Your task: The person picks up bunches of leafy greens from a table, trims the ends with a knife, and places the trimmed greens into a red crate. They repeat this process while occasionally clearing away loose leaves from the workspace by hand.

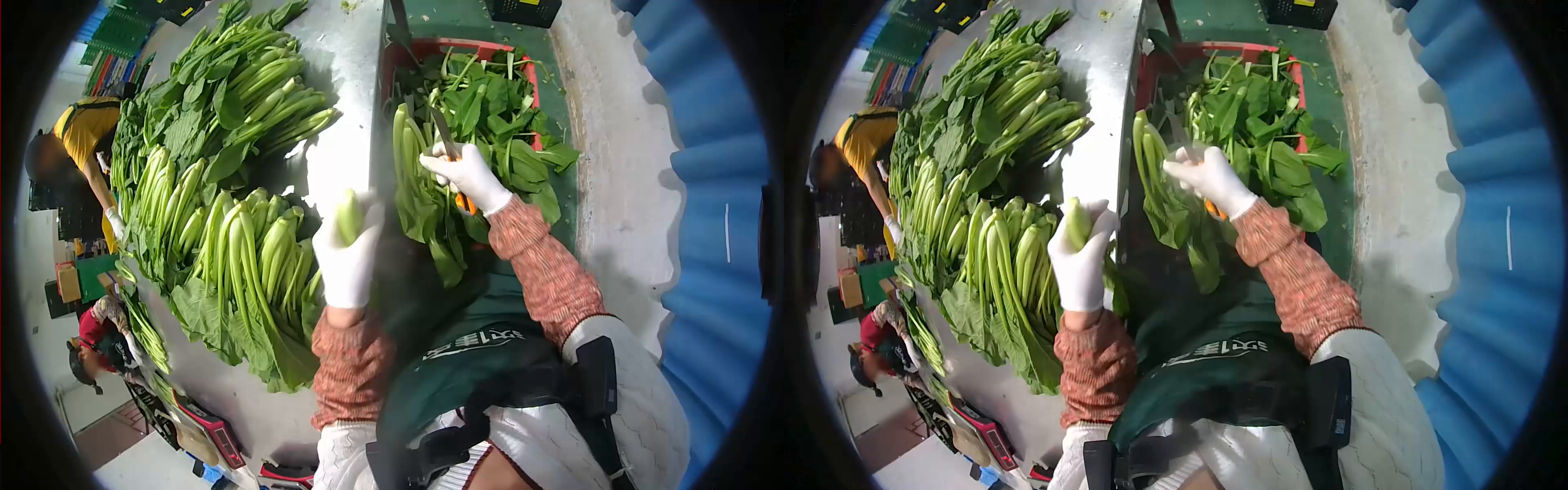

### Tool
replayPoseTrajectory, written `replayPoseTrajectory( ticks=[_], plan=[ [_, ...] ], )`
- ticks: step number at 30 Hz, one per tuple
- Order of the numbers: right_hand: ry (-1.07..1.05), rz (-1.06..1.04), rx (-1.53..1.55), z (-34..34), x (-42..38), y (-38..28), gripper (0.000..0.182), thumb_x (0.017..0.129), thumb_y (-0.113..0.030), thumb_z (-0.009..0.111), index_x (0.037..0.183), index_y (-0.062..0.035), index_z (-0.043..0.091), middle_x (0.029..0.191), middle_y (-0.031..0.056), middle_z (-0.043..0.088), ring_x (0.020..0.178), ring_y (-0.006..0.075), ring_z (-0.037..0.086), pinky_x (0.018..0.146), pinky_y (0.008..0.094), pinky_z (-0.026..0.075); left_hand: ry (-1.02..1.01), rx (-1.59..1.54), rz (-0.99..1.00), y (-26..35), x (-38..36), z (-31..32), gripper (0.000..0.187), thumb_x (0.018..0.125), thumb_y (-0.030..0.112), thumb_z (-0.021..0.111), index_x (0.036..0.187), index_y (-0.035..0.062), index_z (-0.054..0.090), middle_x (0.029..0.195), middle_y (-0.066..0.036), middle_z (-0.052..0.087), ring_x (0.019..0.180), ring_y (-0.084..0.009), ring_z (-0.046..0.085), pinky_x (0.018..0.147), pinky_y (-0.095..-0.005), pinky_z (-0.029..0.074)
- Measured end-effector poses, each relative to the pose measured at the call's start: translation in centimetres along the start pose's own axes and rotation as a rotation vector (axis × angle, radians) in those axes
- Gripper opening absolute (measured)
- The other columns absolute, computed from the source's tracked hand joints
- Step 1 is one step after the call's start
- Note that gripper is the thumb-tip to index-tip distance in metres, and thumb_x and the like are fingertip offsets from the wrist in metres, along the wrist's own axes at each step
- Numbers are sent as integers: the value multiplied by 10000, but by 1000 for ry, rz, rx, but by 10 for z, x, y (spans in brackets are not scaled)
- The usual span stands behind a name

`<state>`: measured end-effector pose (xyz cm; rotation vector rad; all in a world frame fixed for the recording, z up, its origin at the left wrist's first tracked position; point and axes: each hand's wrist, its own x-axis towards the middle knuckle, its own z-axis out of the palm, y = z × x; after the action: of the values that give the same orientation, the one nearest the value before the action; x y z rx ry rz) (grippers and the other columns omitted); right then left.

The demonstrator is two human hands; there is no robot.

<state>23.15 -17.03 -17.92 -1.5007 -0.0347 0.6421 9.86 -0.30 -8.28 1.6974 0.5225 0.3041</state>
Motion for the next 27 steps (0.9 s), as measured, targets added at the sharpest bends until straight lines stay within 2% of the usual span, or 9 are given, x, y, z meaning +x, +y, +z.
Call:
replayPoseTrajectory(
  ticks=[4, 9, 12, 15, 18, 21, 23, 25, 27],
  plan=[
    [-119, -110, -32, -6, -61, -61, 209, 882, -220, 725, 977, -46, 658, 692, -34, 592, 574, 28, 537, 460, 195, 376, -75, -187, 176, 15, 16, 36, 372, 864, -22, 680, 1212, 5, 551, 1126, -94, 634, 1087, -192, 608, 929, -295, 495],
    [-237, -137, -59, -10, -96, -84, 178, 937, -180, 669, 947, -2, 664, 668, -1, 616, 543, 39, 524, 473, 211, 380, -262, -373, 86, 35, 9, 44, 376, 879, 85, 698, 1220, 30, 549, 1054, -60, 635, 944, -145, 610, 835, -279, 501],
    [34, -567, -398, -25, -90, -89, 181, 984, -123, 583, 961, 18, 694, 688, 34, 650, 562, 55, 549, 543, 238, 454, -350, -316, -21, 32, 13, 28, 453, 872, 43, 683, 1274, 63, 476, 1098, -71, 617, 971, -177, 627, 859, -324, 515],
    [92, -832, -801, -37, -84, -101, 149, 889, -119, 658, 1027, -69, 687, 788, 131, 691, 667, 267, 687, 606, 341, 520, -408, -270, 39, 41, 8, 31, 430, 857, 51, 698, 1241, 53, 507, 1055, -69, 632, 938, -182, 642, 843, -324, 525],
    [53, -747, -841, -43, -79, -104, 109, 877, -143, 644, 968, -100, 685, 792, 139, 681, 715, 352, 661, 608, 378, 517, -444, -170, 142, 49, 9, 38, 460, 829, 47, 711, 1244, 25, 516, 1045, -89, 649, 900, -195, 659, 833, -330, 531],
    [189, -597, -930, -66, -62, -94, 147, 872, -223, 618, 960, -138, 698, 783, 150, 679, 743, 348, 675, 665, 407, 527, -453, -368, 46, 66, 3, 49, 396, 805, 52, 731, 1167, 9, 576, 1006, -84, 673, 877, -186, 659, 799, -310, 524],
    [-16, -367, -296, -67, -74, -110, 267, 946, -287, 631, 1027, -43, 703, 709, 16, 646, 647, 108, 601, 635, 286, 494, -420, -304, 44, 78, 3, 58, 348, 798, 65, 745, 1115, 6, 611, 965, -71, 683, 852, -175, 659, 773, -295, 514],
    [-46, -518, -221, -54, -93, -129, 278, 963, -290, 630, 995, -24, 703, 702, -43, 585, 664, 56, 511, 632, 249, 468, -365, 145, 278, 100, -5, 66, 293, 822, 219, 760, 998, 1, 675, 883, -50, 711, 785, -128, 652, 739, -281, 491],
    [0, -675, -479, -56, -83, -131, 280, 905, -289, 677, 995, -25, 700, 719, 88, 651, 661, 136, 593, 650, 288, 490, -383, 146, 186, 107, -1, 78, 322, 837, 275, 742, 1028, 21, 690, 905, -57, 724, 788, -134, 655, 754, -285, 493]
  ],
)
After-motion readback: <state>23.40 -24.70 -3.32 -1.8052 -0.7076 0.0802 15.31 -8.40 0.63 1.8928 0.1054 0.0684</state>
